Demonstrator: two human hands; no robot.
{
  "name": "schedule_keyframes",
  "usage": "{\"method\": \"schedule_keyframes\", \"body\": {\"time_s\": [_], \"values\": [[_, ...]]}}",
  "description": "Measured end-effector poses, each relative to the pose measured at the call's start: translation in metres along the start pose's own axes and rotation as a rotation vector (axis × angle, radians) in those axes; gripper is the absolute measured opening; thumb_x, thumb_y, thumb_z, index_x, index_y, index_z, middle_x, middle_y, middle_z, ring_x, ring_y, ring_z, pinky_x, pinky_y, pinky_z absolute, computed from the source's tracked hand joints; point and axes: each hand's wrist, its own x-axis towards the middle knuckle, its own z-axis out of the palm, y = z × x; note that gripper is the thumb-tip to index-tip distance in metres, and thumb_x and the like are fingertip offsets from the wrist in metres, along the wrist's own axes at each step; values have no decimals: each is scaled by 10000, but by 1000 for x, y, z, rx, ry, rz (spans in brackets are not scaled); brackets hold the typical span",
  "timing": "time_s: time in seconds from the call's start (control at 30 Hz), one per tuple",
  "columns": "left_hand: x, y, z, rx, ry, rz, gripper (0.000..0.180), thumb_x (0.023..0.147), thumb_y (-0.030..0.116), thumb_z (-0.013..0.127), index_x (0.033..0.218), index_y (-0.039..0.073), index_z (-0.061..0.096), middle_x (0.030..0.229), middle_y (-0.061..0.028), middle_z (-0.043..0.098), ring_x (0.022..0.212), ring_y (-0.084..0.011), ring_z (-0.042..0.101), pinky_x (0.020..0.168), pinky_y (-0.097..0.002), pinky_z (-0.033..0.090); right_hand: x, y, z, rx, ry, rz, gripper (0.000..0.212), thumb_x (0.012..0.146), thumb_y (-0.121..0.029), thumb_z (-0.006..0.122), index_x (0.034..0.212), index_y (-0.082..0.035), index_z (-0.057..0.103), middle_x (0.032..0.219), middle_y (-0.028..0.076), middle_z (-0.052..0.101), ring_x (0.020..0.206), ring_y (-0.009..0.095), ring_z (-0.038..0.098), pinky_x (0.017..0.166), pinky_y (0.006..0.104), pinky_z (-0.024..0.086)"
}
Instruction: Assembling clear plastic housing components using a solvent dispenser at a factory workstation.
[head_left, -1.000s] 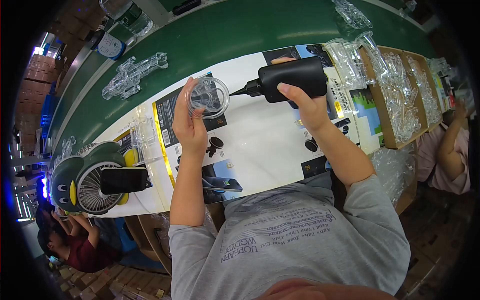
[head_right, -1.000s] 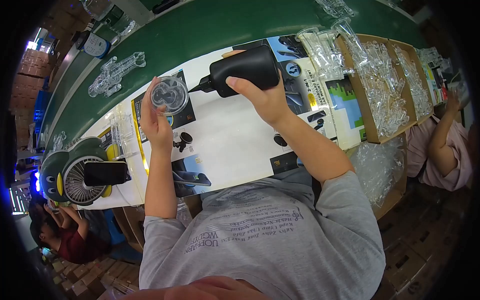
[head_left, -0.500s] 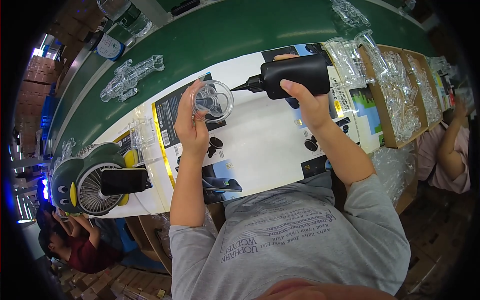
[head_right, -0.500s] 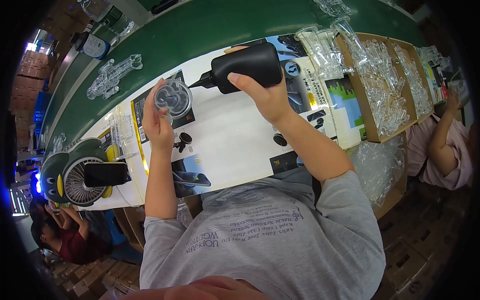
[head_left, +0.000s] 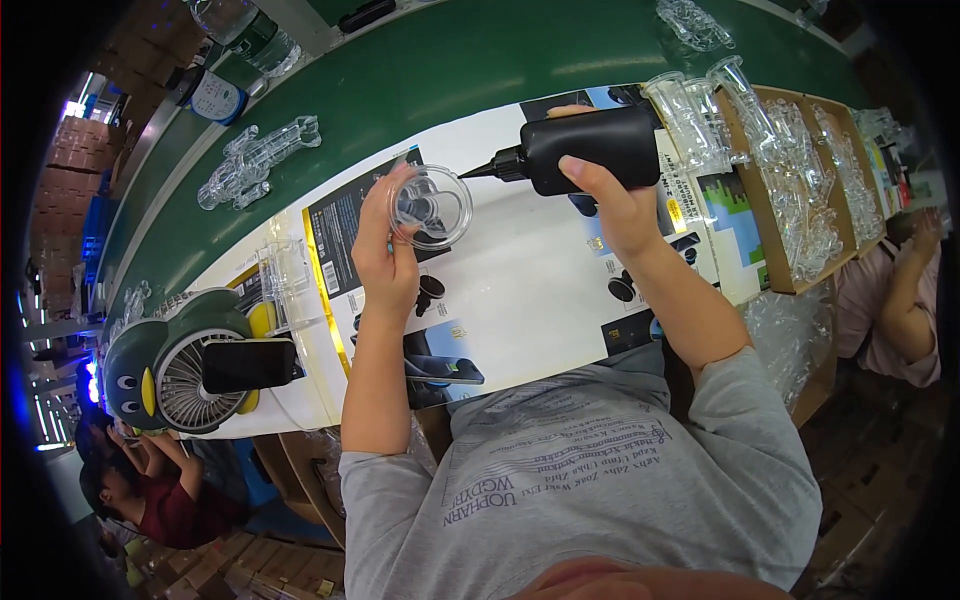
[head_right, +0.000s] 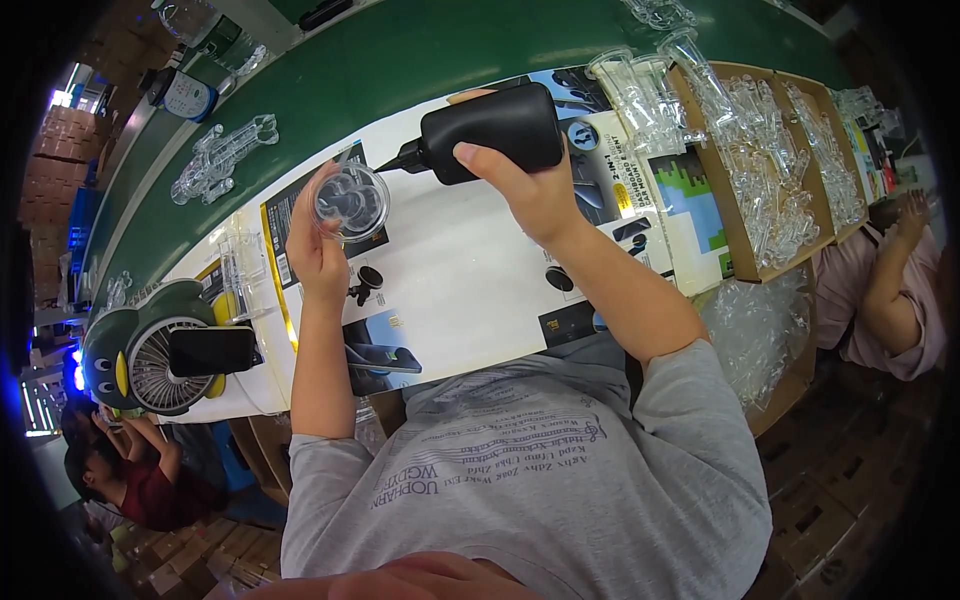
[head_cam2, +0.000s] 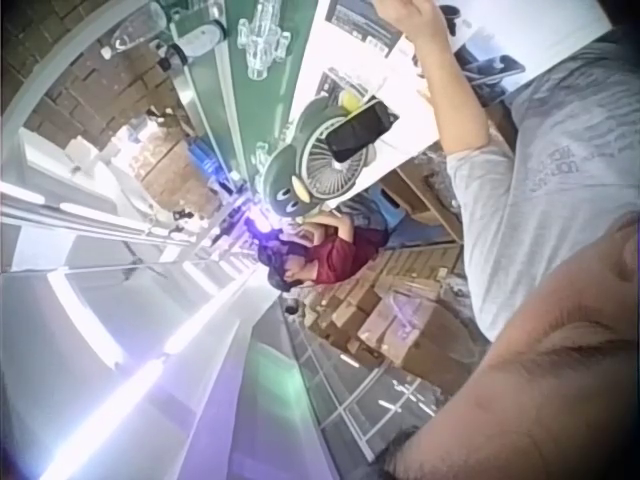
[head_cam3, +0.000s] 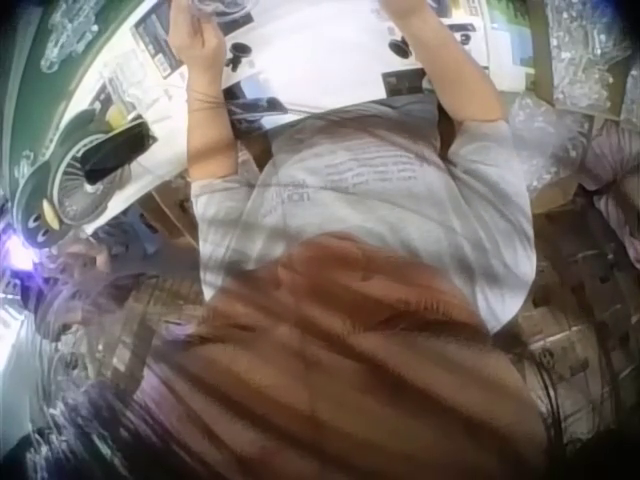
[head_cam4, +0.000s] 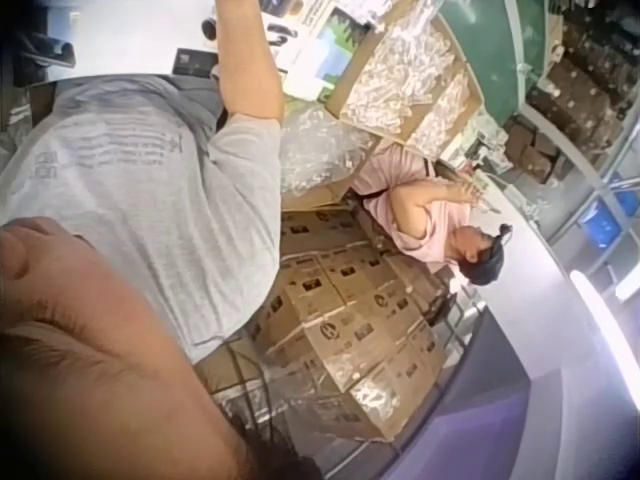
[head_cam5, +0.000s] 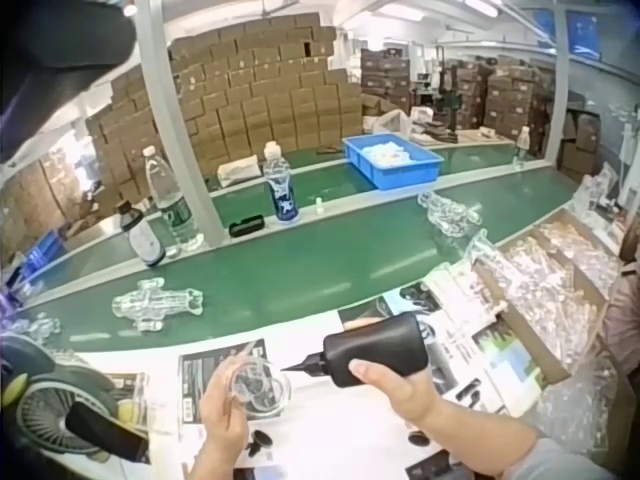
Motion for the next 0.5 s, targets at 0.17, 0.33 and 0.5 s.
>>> {"method": "schedule_keyframes", "body": {"time_s": [0.17,0.33,0.5], "values": [[-1,1,0,24,-29,-7,467,758,-98,375,1213,-59,473,1194,-169,536,1130,-254,508,999,-341,348,0,3,0,7,17,-14,376,745,-81,595,1106,14,559,961,64,597,845,102,546,790,229,434],[-1,1,0,39,-35,8,478,752,-102,370,1214,-54,479,1189,-164,543,1119,-249,519,987,-331,360,0,2,-1,-1,12,-8,377,743,-74,593,1107,14,557,972,65,595,851,102,546,795,229,433],[-1,0,-1,46,-36,10,463,765,-88,375,1215,-49,481,1188,-162,544,1120,-250,518,983,-330,364,0,1,0,-3,21,3,375,743,-74,593,1107,11,558,974,65,594,855,102,546,798,227,432]]}}
